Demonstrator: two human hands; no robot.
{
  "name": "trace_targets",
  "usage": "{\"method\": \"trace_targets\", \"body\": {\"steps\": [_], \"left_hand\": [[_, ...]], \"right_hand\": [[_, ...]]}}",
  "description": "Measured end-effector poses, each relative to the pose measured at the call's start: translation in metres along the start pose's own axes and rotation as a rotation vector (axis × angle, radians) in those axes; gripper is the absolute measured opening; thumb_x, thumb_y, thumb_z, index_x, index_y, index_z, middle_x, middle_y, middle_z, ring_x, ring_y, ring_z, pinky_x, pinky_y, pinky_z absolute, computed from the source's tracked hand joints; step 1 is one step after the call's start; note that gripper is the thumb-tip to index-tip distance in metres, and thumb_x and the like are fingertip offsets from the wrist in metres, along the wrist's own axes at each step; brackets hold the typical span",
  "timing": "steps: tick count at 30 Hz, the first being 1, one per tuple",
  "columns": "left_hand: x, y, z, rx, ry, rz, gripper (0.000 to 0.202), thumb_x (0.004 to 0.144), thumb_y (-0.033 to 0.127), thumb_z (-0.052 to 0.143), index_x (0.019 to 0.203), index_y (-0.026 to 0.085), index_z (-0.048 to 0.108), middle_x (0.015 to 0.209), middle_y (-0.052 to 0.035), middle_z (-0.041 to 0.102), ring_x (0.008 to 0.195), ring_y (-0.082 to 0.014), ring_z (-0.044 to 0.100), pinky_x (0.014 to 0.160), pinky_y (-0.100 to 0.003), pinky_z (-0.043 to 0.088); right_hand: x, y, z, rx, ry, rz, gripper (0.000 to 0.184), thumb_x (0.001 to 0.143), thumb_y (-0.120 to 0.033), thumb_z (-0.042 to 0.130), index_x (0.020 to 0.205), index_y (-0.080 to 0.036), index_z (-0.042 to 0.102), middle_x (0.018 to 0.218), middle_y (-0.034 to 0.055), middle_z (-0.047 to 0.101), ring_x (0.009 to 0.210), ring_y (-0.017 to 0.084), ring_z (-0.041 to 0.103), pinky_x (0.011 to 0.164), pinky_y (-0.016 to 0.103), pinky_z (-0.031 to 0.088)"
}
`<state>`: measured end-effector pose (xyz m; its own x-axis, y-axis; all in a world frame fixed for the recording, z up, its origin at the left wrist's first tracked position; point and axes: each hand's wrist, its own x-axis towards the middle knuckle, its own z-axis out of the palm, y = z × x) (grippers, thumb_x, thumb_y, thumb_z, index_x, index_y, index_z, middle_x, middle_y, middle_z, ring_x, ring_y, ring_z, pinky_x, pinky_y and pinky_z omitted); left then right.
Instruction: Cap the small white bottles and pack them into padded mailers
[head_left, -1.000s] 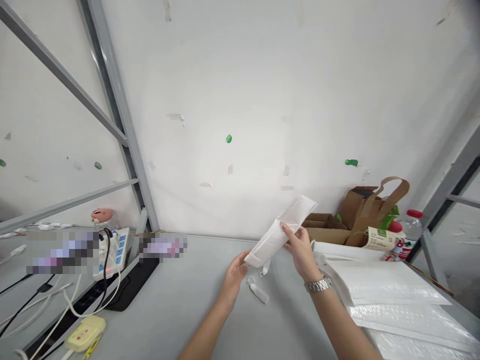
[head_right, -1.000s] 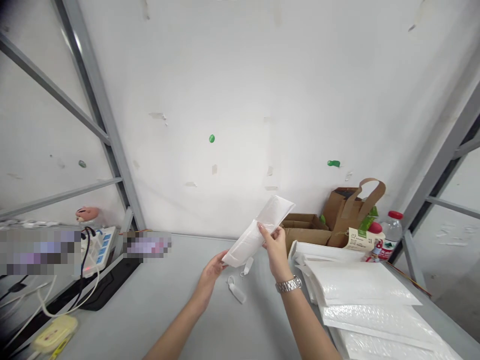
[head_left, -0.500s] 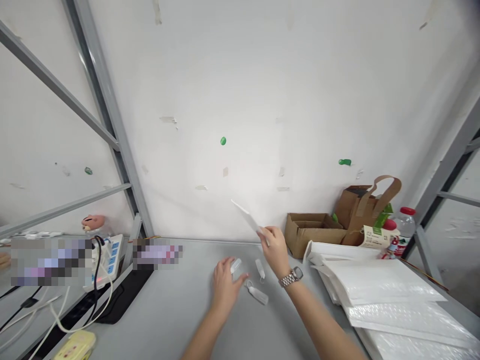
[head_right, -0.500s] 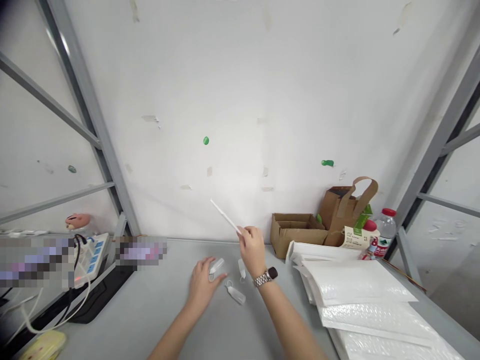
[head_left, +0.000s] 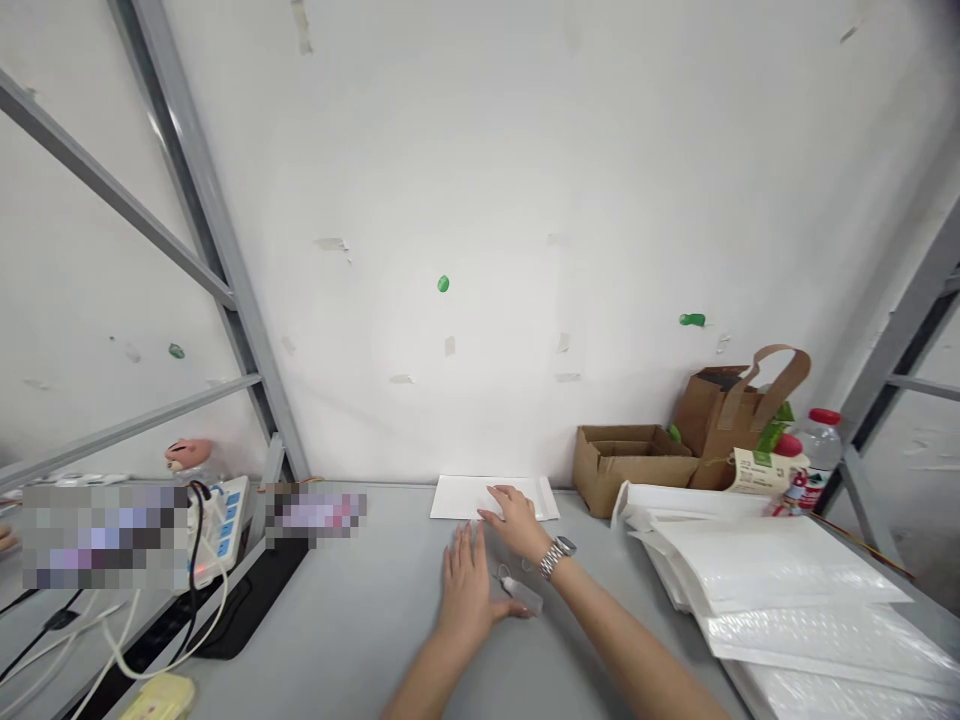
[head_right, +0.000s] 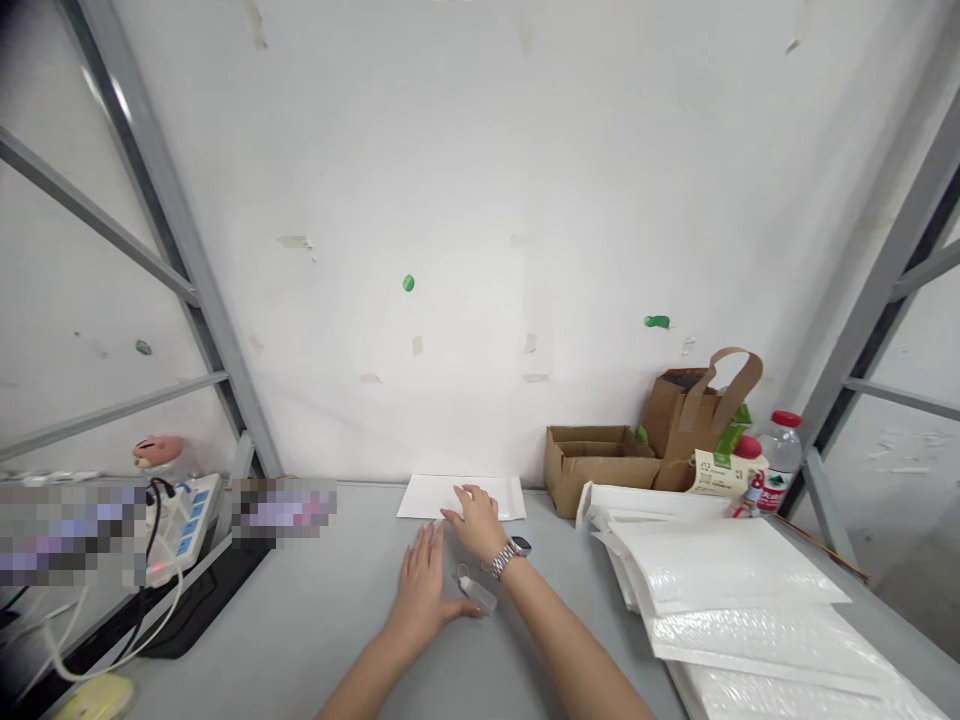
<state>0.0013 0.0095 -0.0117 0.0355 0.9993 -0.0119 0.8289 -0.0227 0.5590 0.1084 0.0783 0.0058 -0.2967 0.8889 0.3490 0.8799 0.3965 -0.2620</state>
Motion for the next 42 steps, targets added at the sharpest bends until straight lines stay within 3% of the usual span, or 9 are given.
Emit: {"method": "trace_targets", "body": {"steps": [6, 10, 14, 18, 25, 29, 33, 38, 42], "left_hand": [[0.001, -0.003, 0.007, 0.010, 0.013, 0.046, 0.106, 0.055, 0.047, 0.069, 0.140, 0.007, 0.019, 0.149, -0.0187, 0.015, 0.138, -0.0324, 0.005, 0.110, -0.045, 0.007], [0.001, -0.003, 0.012, 0.084, 0.028, 0.069, 0.099, 0.061, 0.052, 0.064, 0.139, 0.007, 0.022, 0.148, -0.0206, 0.017, 0.137, -0.0340, 0.006, 0.108, -0.049, 0.010], [0.006, -0.006, 0.019, 0.193, 0.123, 0.077, 0.088, 0.070, 0.057, 0.054, 0.137, 0.008, 0.026, 0.146, -0.0224, 0.022, 0.136, -0.0354, 0.012, 0.107, -0.052, 0.013], [0.014, -0.014, 0.022, 0.249, 0.182, 0.059, 0.083, 0.072, 0.057, 0.052, 0.135, 0.007, 0.031, 0.145, -0.0227, 0.025, 0.136, -0.0347, 0.015, 0.107, -0.047, 0.019], [0.021, -0.021, 0.017, 0.158, 0.217, 0.055, 0.083, 0.072, 0.056, 0.054, 0.133, 0.004, 0.034, 0.144, -0.0242, 0.027, 0.136, -0.0351, 0.013, 0.107, -0.051, 0.015], [0.013, -0.011, 0.005, -0.238, 0.238, 0.169, 0.068, 0.075, 0.056, 0.050, 0.127, 0.013, 0.044, 0.145, -0.0165, 0.030, 0.137, -0.0292, 0.016, 0.109, -0.048, 0.017], [-0.003, 0.002, -0.002, -0.778, -0.076, 0.281, 0.061, 0.076, 0.059, 0.046, 0.123, 0.021, 0.049, 0.136, -0.0117, 0.046, 0.128, -0.0265, 0.038, 0.104, -0.042, 0.033], [-0.021, 0.015, 0.008, -0.642, -0.072, 0.360, 0.114, 0.038, 0.040, 0.083, 0.136, 0.019, 0.030, 0.143, -0.0149, 0.033, 0.132, -0.0338, 0.027, 0.109, -0.048, 0.023], [-0.018, 0.017, 0.012, -0.687, 0.048, 0.300, 0.096, 0.050, 0.025, 0.076, 0.134, 0.016, 0.031, 0.138, -0.0169, 0.041, 0.127, -0.0318, 0.037, 0.104, -0.044, 0.032]], "right_hand": [[-0.095, 0.062, -0.076, -0.155, 0.289, -0.085, 0.047, 0.078, -0.011, 0.039, 0.121, -0.027, 0.050, 0.125, 0.0075, 0.053, 0.115, 0.025, 0.047, 0.092, 0.045, 0.040], [-0.161, 0.132, -0.115, -0.537, 0.359, 0.125, 0.061, 0.066, 0.002, 0.035, 0.117, -0.025, 0.056, 0.124, 0.0105, 0.054, 0.114, 0.029, 0.049, 0.085, 0.045, 0.043], [-0.191, 0.174, -0.129, -0.805, 0.331, 0.250, 0.058, 0.068, 0.001, 0.037, 0.119, -0.019, 0.056, 0.120, 0.0144, 0.058, 0.114, 0.033, 0.049, 0.085, 0.048, 0.040], [-0.189, 0.182, -0.128, -0.800, 0.283, 0.188, 0.055, 0.073, 0.000, 0.036, 0.121, -0.021, 0.054, 0.119, 0.0102, 0.061, 0.110, 0.027, 0.052, 0.091, 0.046, 0.036], [-0.181, 0.164, -0.135, -0.694, 0.321, 0.107, 0.046, 0.082, -0.004, 0.035, 0.118, -0.022, 0.055, 0.111, 0.0074, 0.065, 0.103, 0.024, 0.056, 0.096, 0.048, 0.029], [-0.173, 0.120, -0.138, -0.530, 0.432, -0.014, 0.048, 0.083, -0.006, 0.036, 0.124, -0.026, 0.051, 0.119, 0.0052, 0.061, 0.112, 0.023, 0.051, 0.103, 0.049, 0.024], [-0.153, 0.069, -0.125, -0.405, 0.478, -0.246, 0.045, 0.086, -0.009, 0.034, 0.126, -0.026, 0.048, 0.125, 0.0040, 0.057, 0.121, 0.021, 0.044, 0.107, 0.050, 0.017], [-0.121, 0.028, -0.090, -0.436, 0.425, -0.510, 0.034, 0.087, -0.020, 0.045, 0.121, -0.020, 0.052, 0.120, 0.0078, 0.060, 0.121, 0.024, 0.043, 0.106, 0.054, 0.018], [-0.099, 0.001, -0.076, -0.398, 0.433, -0.652, 0.036, 0.086, -0.012, 0.043, 0.120, -0.021, 0.053, 0.123, 0.0059, 0.058, 0.124, 0.022, 0.040, 0.107, 0.050, 0.019]]}}
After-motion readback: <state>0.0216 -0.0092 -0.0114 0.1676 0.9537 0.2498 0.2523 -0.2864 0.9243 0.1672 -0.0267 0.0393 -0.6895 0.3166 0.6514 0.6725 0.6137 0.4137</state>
